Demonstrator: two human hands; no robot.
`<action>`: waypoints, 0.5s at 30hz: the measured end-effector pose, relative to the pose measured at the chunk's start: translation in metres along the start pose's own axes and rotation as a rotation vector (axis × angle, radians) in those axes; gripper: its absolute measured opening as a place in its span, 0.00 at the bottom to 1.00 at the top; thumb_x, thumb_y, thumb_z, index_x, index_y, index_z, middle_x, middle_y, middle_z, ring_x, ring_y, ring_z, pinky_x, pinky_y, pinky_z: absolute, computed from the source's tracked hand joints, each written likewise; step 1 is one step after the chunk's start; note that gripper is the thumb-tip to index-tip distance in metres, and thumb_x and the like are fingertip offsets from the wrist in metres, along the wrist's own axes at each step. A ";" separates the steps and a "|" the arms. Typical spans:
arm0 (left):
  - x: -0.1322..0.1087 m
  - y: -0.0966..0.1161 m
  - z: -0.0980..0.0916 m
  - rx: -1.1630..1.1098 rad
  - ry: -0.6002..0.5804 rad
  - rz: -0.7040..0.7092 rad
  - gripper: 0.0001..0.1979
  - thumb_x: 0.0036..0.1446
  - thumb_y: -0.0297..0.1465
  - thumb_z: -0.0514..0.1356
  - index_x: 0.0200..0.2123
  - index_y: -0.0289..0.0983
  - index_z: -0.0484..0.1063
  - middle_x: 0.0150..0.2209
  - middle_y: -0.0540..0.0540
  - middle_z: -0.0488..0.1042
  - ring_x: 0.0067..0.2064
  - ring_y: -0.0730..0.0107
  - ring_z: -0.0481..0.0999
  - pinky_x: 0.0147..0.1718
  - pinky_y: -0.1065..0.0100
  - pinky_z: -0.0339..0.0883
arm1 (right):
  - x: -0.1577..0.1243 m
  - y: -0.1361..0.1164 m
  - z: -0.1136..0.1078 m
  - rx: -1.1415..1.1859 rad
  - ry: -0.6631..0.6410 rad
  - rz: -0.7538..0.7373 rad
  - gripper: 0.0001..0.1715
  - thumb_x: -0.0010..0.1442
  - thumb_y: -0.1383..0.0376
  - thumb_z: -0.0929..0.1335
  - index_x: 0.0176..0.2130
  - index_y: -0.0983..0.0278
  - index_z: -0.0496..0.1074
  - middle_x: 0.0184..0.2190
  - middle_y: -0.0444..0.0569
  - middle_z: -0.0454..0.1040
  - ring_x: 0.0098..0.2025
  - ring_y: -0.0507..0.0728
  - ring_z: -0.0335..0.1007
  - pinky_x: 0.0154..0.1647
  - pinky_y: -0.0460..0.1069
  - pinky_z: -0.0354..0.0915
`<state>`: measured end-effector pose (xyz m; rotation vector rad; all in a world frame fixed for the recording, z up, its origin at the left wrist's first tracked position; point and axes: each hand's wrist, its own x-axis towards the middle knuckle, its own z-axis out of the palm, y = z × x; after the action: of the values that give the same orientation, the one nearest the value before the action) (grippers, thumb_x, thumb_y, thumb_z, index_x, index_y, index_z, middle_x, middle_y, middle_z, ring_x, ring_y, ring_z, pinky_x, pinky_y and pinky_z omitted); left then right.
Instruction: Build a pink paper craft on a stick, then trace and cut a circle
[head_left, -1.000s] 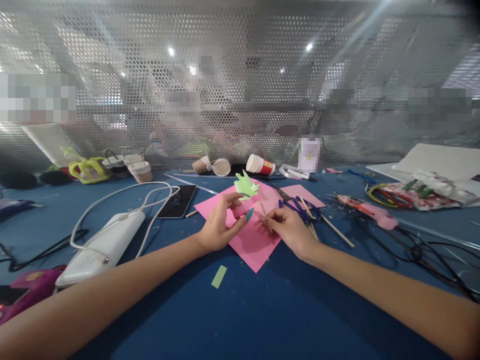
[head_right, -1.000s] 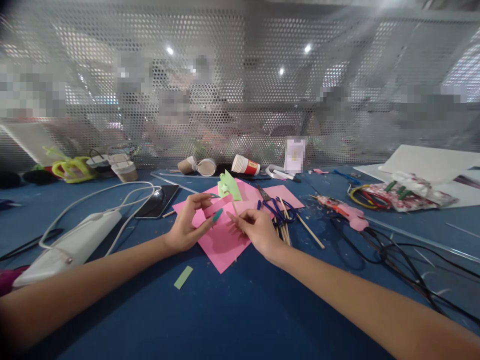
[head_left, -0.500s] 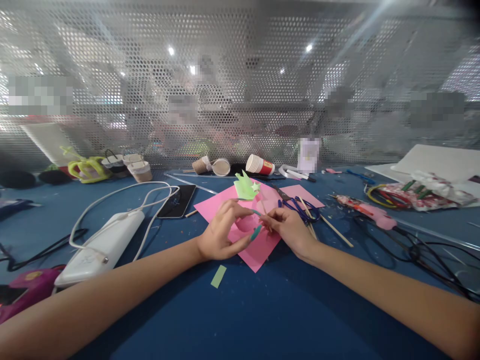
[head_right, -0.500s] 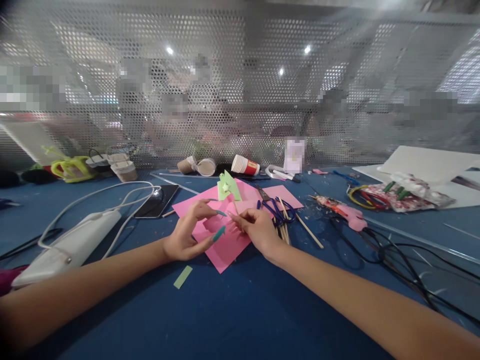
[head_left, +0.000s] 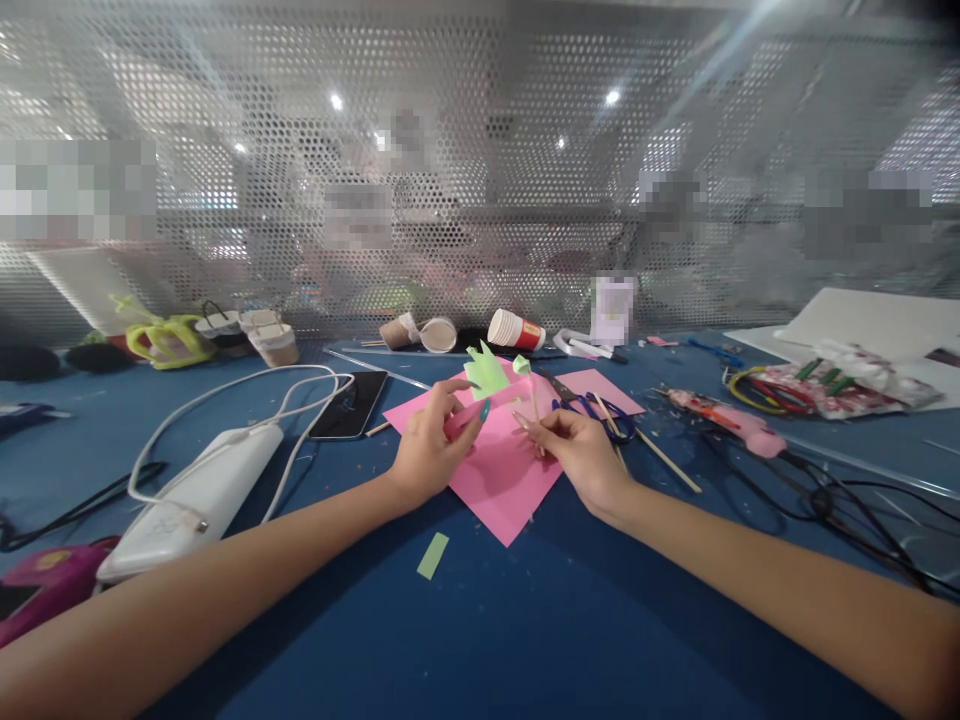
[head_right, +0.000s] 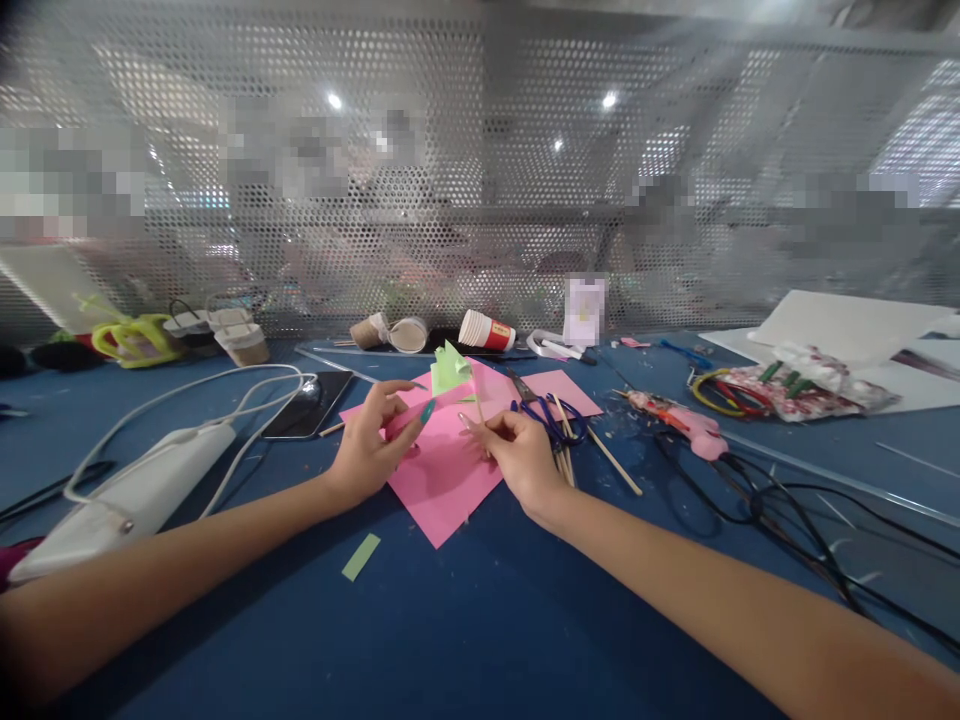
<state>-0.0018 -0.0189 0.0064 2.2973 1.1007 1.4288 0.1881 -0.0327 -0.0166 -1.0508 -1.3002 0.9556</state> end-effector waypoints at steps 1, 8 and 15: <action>0.001 0.000 -0.001 -0.026 -0.033 -0.055 0.10 0.59 0.33 0.56 0.44 0.36 0.63 0.18 0.57 0.65 0.19 0.77 0.67 0.21 0.73 0.62 | 0.001 0.001 0.000 0.004 0.015 -0.001 0.21 0.48 0.50 0.72 0.21 0.63 0.68 0.18 0.45 0.69 0.21 0.51 0.63 0.23 0.48 0.61; 0.003 -0.006 -0.001 0.027 -0.043 -0.194 0.08 0.56 0.32 0.58 0.25 0.36 0.69 0.20 0.51 0.70 0.22 0.74 0.68 0.22 0.71 0.61 | 0.003 0.006 -0.003 0.003 0.089 0.000 0.21 0.46 0.50 0.73 0.21 0.62 0.66 0.17 0.42 0.66 0.21 0.52 0.62 0.23 0.49 0.59; 0.001 -0.006 0.000 0.224 0.096 0.025 0.07 0.56 0.30 0.58 0.27 0.36 0.70 0.20 0.51 0.67 0.23 0.74 0.65 0.23 0.70 0.59 | 0.002 0.007 -0.002 0.033 0.095 -0.001 0.21 0.45 0.51 0.73 0.20 0.62 0.65 0.17 0.42 0.65 0.21 0.51 0.62 0.23 0.49 0.60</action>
<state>-0.0047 -0.0142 0.0043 2.4213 1.3260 1.5087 0.1905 -0.0293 -0.0224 -1.0577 -1.2028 0.9129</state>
